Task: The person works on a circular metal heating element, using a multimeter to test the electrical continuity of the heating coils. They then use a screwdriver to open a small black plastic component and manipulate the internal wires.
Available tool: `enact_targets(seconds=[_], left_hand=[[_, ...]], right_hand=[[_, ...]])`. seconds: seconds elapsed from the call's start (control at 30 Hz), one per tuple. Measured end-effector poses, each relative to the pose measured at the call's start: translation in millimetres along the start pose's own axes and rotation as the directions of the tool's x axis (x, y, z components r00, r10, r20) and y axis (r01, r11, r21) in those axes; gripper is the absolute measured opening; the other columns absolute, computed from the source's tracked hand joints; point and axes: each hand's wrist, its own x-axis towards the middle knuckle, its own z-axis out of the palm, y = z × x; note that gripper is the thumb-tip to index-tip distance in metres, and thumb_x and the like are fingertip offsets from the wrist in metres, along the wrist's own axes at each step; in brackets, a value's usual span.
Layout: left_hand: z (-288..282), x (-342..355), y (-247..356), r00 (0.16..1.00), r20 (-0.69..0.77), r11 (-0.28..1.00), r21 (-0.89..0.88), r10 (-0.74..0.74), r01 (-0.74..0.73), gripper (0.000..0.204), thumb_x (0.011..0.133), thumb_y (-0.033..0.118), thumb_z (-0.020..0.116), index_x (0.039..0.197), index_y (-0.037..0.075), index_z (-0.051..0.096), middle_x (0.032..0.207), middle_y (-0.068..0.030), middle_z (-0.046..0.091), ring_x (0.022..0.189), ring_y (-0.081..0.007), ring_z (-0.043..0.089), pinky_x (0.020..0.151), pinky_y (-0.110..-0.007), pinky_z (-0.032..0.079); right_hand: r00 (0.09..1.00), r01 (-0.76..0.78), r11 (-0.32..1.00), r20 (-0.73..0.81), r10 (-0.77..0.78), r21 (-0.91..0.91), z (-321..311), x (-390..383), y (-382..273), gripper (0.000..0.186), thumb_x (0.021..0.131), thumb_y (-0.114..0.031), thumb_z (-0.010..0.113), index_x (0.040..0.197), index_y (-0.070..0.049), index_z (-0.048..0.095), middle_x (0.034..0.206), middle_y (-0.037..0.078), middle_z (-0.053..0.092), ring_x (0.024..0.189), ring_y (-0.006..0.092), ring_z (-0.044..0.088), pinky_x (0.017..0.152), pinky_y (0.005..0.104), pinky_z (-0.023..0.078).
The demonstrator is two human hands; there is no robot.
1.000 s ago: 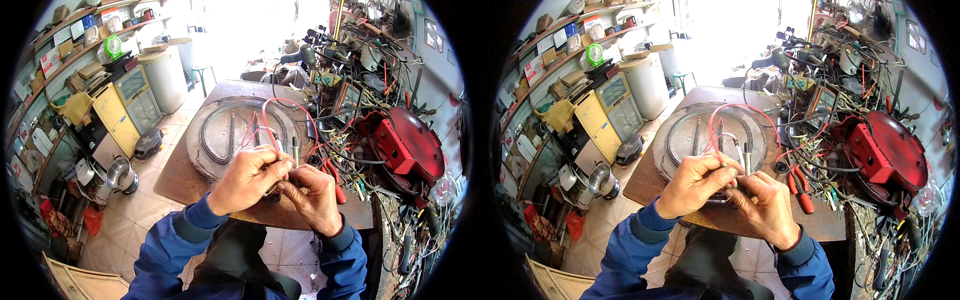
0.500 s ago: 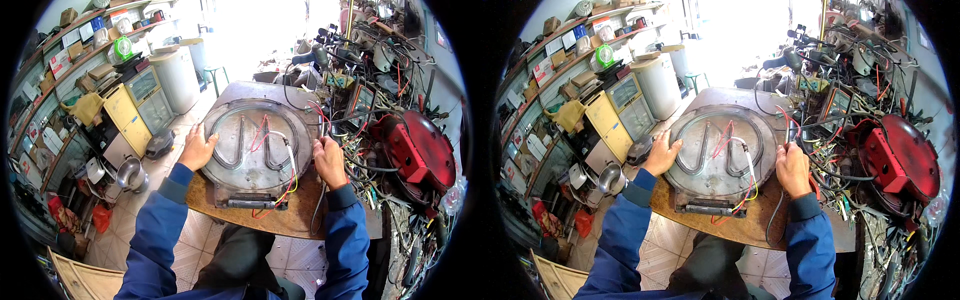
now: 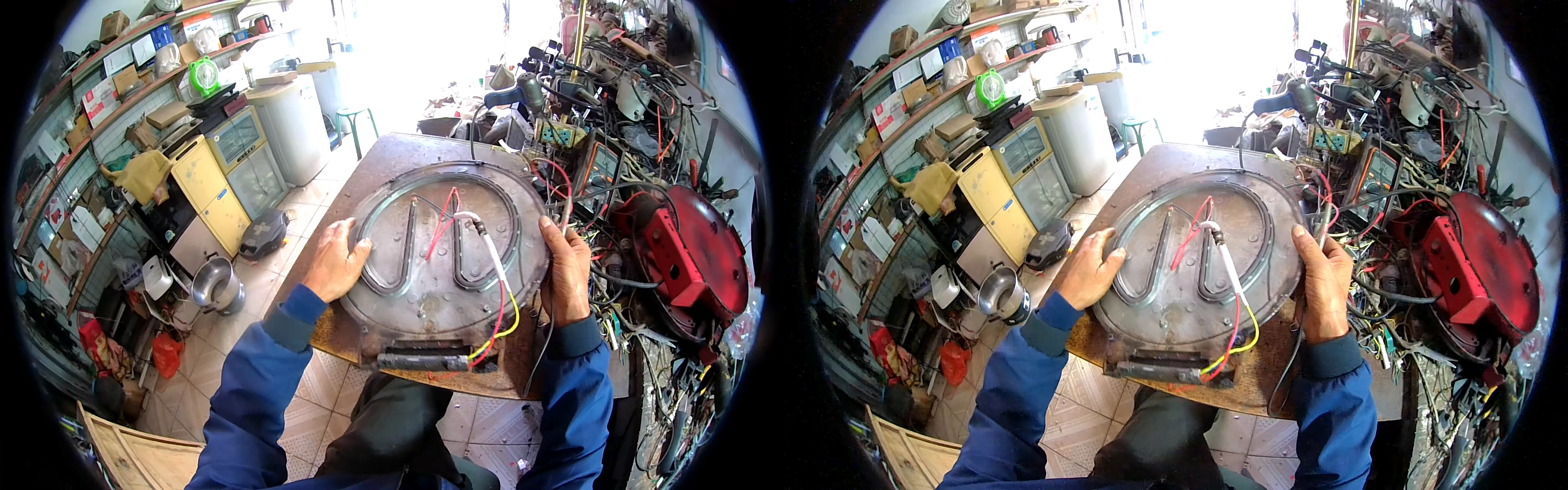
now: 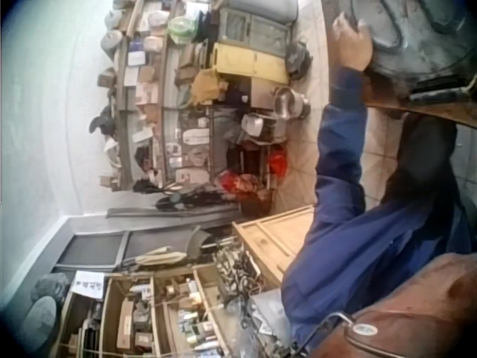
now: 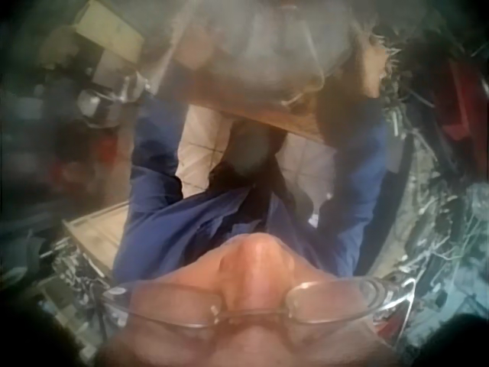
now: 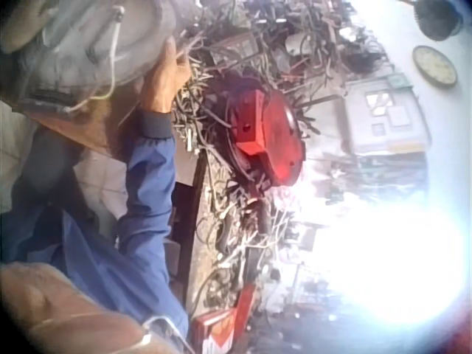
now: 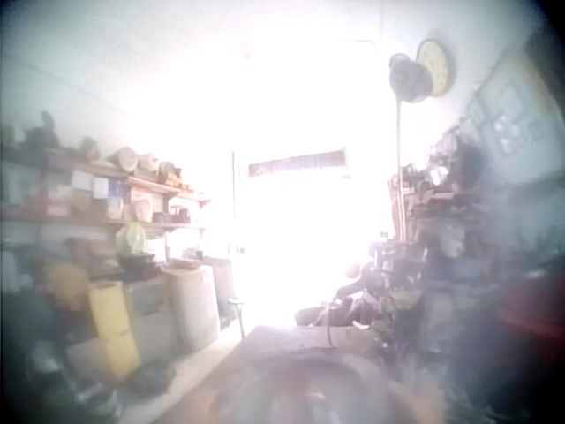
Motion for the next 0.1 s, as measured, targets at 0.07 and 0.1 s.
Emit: enact_targets(seconds=[0.07,0.1], left_hand=[[10.2,-9.1,-1.6,1.0,0.009,0.998,0.059,0.027,-0.028,0.064,0.1,0.043,0.06,0.142,-0.006,0.055,0.14,-0.0302,0.058,0.137,-0.0432,0.051,0.118,-0.049,0.038],[8.7,-17.7,9.1,0.999,0.046,0.998,0.053,0.012,-0.015,0.068,0.101,0.048,0.059,0.145,-0.003,0.054,0.142,-0.0298,0.057,0.142,-0.0432,0.046,0.12,-0.052,0.033]], right_hand=[[1.0,0.002,0.997,-0.019,0.0,0.078,6.6,-10.1,-21.2,0.024,0.098,-0.02,0.075,0.108,0.001,0.069,0.095,0.004,0.073,0.08,0.0119,0.068,0.076,0.028,0.057],[0.999,-0.038,0.996,0.041,0.035,0.083,-4.0,-7.4,-28.5,0.032,0.095,-0.021,0.079,0.113,0.003,0.067,0.103,0.009,0.075,0.085,0.0156,0.072,0.082,0.0289,0.058]])
